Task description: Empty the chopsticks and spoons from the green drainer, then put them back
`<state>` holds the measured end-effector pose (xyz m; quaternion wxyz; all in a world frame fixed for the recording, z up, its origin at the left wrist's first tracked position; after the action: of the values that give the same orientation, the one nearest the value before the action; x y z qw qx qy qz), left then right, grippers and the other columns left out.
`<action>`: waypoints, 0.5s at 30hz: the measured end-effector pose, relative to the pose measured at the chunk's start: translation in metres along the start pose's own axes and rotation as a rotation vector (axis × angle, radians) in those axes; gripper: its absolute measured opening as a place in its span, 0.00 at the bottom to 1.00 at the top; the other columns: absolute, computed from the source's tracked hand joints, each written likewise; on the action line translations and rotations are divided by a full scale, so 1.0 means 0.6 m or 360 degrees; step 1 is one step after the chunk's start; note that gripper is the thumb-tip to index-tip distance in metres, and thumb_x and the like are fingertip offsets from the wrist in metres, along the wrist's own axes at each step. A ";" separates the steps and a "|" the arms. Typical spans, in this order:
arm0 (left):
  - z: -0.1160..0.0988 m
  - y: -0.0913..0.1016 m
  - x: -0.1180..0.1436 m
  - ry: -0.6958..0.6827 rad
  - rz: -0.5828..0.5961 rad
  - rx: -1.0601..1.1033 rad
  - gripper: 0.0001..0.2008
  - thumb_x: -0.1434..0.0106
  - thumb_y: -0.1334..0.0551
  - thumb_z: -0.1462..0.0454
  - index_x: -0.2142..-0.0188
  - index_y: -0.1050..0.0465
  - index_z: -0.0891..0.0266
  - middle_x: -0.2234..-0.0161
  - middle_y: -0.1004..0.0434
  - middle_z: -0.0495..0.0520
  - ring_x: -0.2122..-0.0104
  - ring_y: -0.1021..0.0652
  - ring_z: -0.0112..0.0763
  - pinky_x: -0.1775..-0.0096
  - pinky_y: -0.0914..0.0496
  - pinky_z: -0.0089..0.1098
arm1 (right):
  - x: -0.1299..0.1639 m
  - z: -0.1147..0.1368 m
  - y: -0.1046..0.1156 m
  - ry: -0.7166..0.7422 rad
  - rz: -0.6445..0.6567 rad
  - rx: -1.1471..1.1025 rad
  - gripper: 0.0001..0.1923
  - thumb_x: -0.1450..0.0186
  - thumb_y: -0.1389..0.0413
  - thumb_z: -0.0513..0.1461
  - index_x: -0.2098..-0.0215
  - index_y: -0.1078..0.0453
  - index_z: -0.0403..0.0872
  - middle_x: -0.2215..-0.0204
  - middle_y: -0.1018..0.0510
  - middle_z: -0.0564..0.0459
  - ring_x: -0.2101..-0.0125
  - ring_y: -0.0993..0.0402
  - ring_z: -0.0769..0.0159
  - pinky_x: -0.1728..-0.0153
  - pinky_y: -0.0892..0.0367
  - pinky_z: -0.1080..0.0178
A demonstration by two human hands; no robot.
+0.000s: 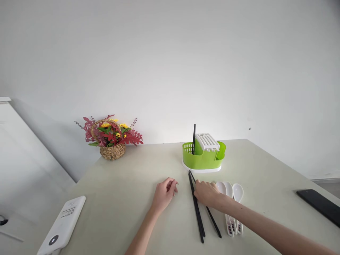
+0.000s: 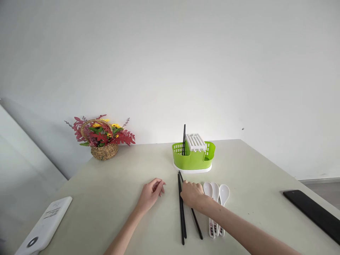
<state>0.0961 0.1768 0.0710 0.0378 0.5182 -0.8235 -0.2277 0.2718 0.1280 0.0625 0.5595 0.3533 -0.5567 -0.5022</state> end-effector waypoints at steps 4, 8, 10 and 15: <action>0.003 -0.002 0.001 0.0029 -0.0001 0.0051 0.20 0.30 0.44 0.48 0.63 0.24 0.60 0.73 0.21 0.50 0.75 0.25 0.30 0.70 0.33 0.28 | 0.010 -0.001 0.026 0.0055 -0.0008 -0.0083 0.15 0.27 0.45 0.45 0.48 0.29 0.43 0.54 0.21 0.46 0.57 0.22 0.60 0.56 0.27 0.53; -0.006 -0.002 0.001 0.0041 0.0017 0.0188 0.22 0.31 0.43 0.46 0.62 0.24 0.61 0.71 0.20 0.53 0.73 0.24 0.31 0.68 0.31 0.29 | 0.028 0.032 0.102 0.0289 -0.0225 -0.0279 0.13 0.25 0.57 0.42 0.60 0.33 0.47 0.69 0.22 0.50 0.70 0.26 0.62 0.68 0.37 0.62; -0.016 -0.002 0.003 0.0049 0.0068 0.0247 0.23 0.30 0.43 0.45 0.60 0.22 0.62 0.66 0.17 0.56 0.66 0.21 0.34 0.65 0.30 0.30 | 0.037 0.057 0.143 0.0426 -0.0354 -0.0378 0.15 0.24 0.61 0.45 0.62 0.37 0.51 0.71 0.23 0.54 0.71 0.28 0.64 0.70 0.41 0.64; -0.050 -0.003 0.014 -0.0074 0.0179 0.0310 0.24 0.28 0.46 0.46 0.52 0.20 0.60 0.53 0.16 0.58 0.52 0.21 0.40 0.52 0.29 0.35 | 0.049 0.092 0.199 0.0748 -0.0706 -0.0800 0.17 0.24 0.59 0.49 0.68 0.41 0.52 0.72 0.25 0.56 0.74 0.31 0.67 0.71 0.41 0.65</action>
<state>0.1027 0.1587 0.0959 -0.0190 0.4669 -0.8702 -0.1561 0.2343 0.1382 0.1919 0.6186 0.4221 -0.1839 -0.6367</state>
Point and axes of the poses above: each hand's wrist, its own x-axis away from the middle knuckle, its own y-axis out of the back of the hand, z = x × y, the point moved 8 cm from there along -x, towards the middle knuckle
